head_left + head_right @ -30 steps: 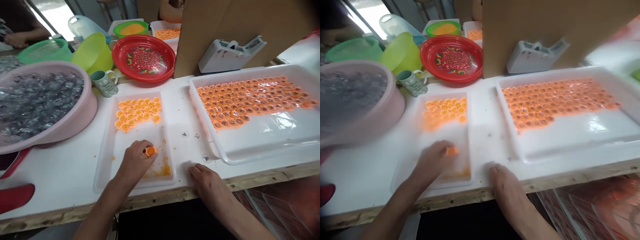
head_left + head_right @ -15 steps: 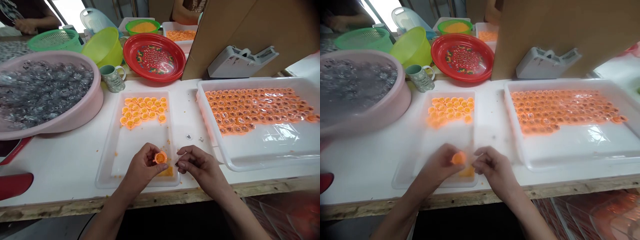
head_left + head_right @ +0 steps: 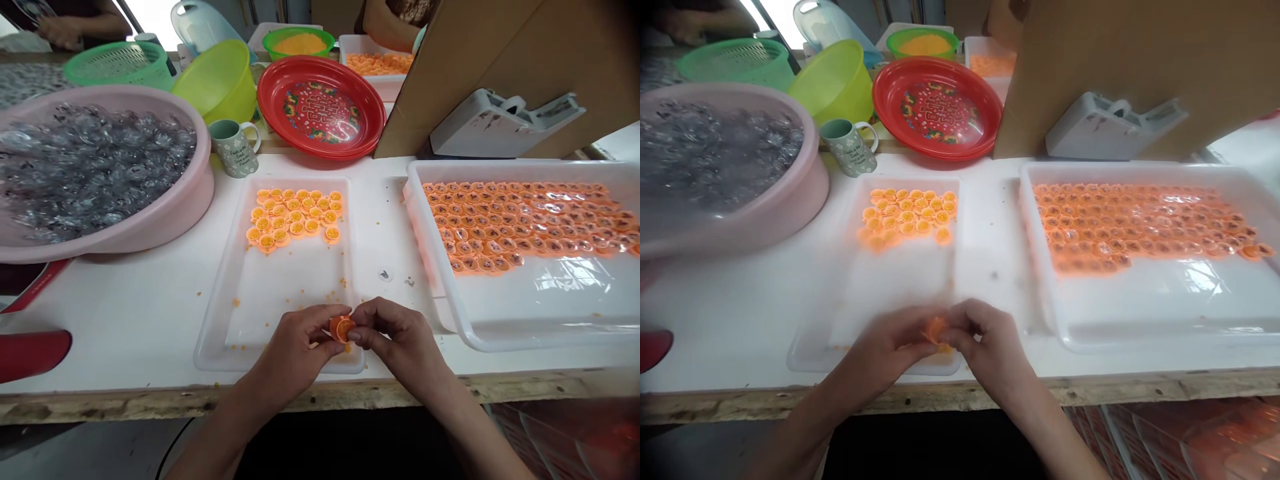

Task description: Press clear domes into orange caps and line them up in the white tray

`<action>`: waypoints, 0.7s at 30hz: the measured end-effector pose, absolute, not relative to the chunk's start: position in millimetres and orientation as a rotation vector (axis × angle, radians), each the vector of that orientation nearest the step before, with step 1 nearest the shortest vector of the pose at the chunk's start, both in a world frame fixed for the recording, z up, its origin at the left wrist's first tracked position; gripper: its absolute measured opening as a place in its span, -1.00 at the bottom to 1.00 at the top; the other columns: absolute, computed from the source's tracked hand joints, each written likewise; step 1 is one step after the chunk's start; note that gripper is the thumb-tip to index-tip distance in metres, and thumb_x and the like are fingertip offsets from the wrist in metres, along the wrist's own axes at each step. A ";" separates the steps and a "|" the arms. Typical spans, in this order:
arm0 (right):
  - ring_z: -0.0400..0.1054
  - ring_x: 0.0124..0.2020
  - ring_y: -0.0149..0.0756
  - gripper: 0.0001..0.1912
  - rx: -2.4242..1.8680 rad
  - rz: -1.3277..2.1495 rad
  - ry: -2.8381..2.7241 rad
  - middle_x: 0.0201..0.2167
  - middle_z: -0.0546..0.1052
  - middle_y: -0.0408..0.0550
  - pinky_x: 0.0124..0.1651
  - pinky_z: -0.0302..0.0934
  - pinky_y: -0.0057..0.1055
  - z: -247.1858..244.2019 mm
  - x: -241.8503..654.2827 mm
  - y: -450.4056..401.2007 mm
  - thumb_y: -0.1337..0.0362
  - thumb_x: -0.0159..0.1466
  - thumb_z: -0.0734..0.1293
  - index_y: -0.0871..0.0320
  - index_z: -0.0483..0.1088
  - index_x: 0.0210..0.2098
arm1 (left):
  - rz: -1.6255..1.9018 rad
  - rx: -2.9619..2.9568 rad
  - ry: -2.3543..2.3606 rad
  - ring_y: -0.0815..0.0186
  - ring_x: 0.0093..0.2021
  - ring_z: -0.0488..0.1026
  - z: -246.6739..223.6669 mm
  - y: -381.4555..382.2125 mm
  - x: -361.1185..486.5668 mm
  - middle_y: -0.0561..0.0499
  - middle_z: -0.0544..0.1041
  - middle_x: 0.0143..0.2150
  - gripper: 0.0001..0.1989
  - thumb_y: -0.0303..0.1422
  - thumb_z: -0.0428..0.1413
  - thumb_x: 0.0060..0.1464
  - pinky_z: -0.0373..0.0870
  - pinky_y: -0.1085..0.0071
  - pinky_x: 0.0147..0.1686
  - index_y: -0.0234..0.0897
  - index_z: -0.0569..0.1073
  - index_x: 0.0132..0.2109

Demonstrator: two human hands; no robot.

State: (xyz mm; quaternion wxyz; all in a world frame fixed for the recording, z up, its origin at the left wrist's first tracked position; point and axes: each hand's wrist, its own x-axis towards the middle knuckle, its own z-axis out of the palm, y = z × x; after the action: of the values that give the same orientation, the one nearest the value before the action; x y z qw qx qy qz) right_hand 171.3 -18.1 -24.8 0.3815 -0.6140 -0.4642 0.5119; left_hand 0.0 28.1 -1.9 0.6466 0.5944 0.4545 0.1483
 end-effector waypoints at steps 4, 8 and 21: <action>0.36 -0.47 -0.44 -0.93 -1.560 1.090 -1.312 -0.50 0.50 -0.22 -0.39 0.25 -0.50 -23.0 166.3 -23.1 0.37 0.17 0.42 0.12 0.45 -0.42 | 0.391 1.472 1.044 0.27 -0.06 0.52 -0.7 21.8 -1.6 0.01 0.56 0.00 -0.56 -0.51 0.14 0.06 0.45 0.32 0.01 -0.17 0.43 0.11; 0.39 -0.44 -0.44 -0.92 -1.519 0.895 -1.361 -0.45 0.52 -0.21 -0.36 0.28 -0.52 -21.2 162.0 -31.7 0.39 0.21 0.40 0.12 0.43 -0.37 | 0.521 1.380 1.077 0.28 -0.13 0.55 4.2 18.3 -1.8 0.03 0.59 -0.08 -0.69 -0.42 0.17 0.08 0.51 0.38 -0.09 -0.20 0.48 0.01; 0.43 -0.40 -0.44 -0.86 -1.433 0.927 -1.142 -0.41 0.53 -0.25 -0.33 0.36 -0.50 -17.6 153.6 -46.6 0.43 0.23 0.39 0.04 0.44 -0.31 | 0.738 1.405 0.952 0.35 -0.18 0.59 4.9 11.3 -3.0 0.07 0.64 -0.16 -0.80 -0.46 0.20 0.11 0.56 0.54 -0.15 -0.18 0.58 -0.10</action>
State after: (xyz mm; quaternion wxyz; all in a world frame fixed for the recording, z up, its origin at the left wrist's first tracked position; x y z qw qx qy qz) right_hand 153.6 -46.6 -17.6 0.5174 -0.5972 -0.4758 0.3862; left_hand -3.0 11.3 4.9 0.6017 0.6063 0.4110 0.3185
